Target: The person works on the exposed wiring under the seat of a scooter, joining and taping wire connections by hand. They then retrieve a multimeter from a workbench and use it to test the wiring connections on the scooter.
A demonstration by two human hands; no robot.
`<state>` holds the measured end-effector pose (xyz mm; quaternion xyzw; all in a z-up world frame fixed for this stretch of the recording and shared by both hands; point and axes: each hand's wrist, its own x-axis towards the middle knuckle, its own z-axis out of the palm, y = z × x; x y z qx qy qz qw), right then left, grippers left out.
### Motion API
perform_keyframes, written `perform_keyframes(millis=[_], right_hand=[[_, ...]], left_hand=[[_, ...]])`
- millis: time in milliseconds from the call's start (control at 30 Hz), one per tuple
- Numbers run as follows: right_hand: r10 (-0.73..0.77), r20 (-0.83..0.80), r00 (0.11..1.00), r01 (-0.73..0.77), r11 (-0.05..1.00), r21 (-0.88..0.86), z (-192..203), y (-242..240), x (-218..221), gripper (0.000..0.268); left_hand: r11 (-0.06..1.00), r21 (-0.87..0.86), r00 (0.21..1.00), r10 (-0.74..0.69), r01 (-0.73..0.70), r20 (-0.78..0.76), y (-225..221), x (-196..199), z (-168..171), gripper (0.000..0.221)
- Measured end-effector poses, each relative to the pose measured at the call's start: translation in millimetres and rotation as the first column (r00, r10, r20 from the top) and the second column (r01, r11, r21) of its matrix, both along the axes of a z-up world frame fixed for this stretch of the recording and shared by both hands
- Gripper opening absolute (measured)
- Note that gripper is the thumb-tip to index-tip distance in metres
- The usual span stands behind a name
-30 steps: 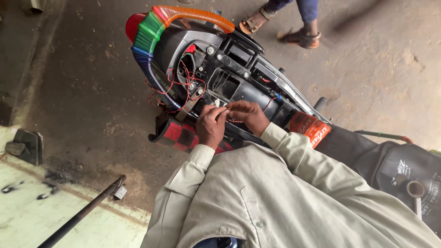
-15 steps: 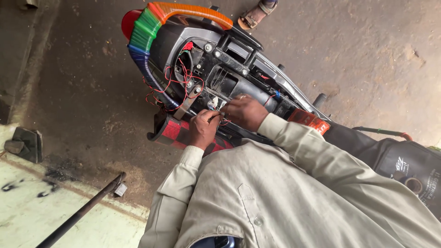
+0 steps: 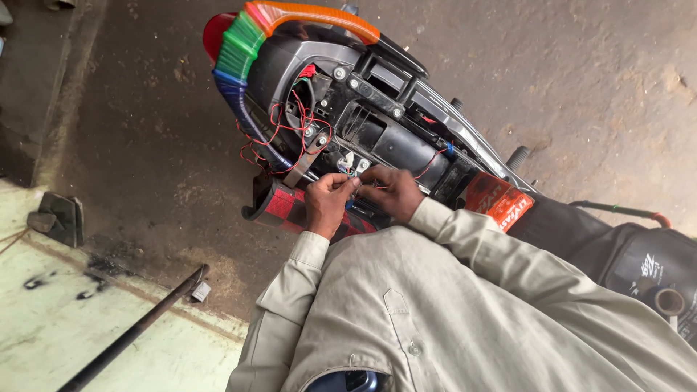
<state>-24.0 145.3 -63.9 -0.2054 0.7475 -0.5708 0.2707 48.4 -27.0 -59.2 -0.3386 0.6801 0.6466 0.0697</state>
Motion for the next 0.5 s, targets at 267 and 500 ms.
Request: perform_keyframes(millis=[267,500], right_hand=[[-0.223,0.463,0.858,0.261,0.965,-0.018,-42.9,-3.7,5.1,0.013],[-0.224,0.556,0.801,0.306,0.950,-0.058,-48.1,-3.2,-8.4,0.010]], left_hand=[[0.970,-0.218,0.991,-0.120,0.104,-0.060,-16.3,-9.3,-4.0,0.023],[0.430,-0.797,0.804,-0.584,0.424,0.112,-17.6,-42.5,13.9,0.019]])
